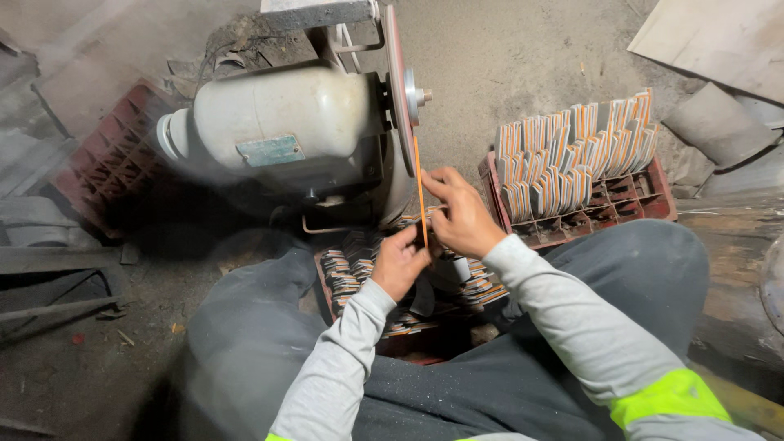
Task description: The person sits on the floor and uses a bench grinder to smooth the edges of small sandpaper pieces. They pick up each piece from a crate, press it against the spinning wheel, flip it to treat both sides, and place it back into the crate.
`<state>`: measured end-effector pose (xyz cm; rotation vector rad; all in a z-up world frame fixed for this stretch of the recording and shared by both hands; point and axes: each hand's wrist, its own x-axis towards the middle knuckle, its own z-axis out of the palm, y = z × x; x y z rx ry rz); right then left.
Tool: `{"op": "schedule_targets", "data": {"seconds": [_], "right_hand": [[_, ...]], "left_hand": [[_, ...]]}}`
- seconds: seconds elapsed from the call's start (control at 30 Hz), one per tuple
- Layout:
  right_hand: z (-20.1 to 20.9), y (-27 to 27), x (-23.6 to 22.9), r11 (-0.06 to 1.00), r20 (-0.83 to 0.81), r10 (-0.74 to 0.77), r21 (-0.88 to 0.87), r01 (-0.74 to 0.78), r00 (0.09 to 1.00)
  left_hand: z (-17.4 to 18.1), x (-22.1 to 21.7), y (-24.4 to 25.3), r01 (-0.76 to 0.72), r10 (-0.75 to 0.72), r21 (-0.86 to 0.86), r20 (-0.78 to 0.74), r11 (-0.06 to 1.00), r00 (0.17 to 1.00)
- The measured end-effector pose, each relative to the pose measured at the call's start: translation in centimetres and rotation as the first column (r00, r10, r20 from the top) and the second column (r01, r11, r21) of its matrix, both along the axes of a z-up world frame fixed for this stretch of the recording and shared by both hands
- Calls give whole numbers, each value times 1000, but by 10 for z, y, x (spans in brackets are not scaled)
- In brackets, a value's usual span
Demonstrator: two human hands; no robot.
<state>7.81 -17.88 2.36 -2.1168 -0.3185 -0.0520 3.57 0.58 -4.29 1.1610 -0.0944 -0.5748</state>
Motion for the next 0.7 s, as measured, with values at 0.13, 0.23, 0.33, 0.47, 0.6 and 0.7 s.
{"op": "schedule_targets", "data": {"seconds": [0.13,0.23,0.33,0.47,0.6,0.7], "right_hand": [[2,-29,-10,832,-521,422,548,-89,742],[-1,-40,-5,883,-527,303,468,-26,794],[-4,-39,1,844,-508,230,528,89,830],[-13,-17,18,987,-155,61,155,-37,986],[-26,-3,52,999,29,-3,32,2,1000],[-31,0,74,999,14,-44,18,43,999]], "left_hand": [[22,-24,4,-240,-101,628,456,740,884],[37,-16,3,-242,-139,692,445,680,885],[36,-3,-3,-175,-54,585,352,792,934],[18,24,-8,-81,58,143,158,986,986],[9,61,-12,-54,47,45,146,998,988],[7,73,-15,-128,128,-4,89,992,988]]}}
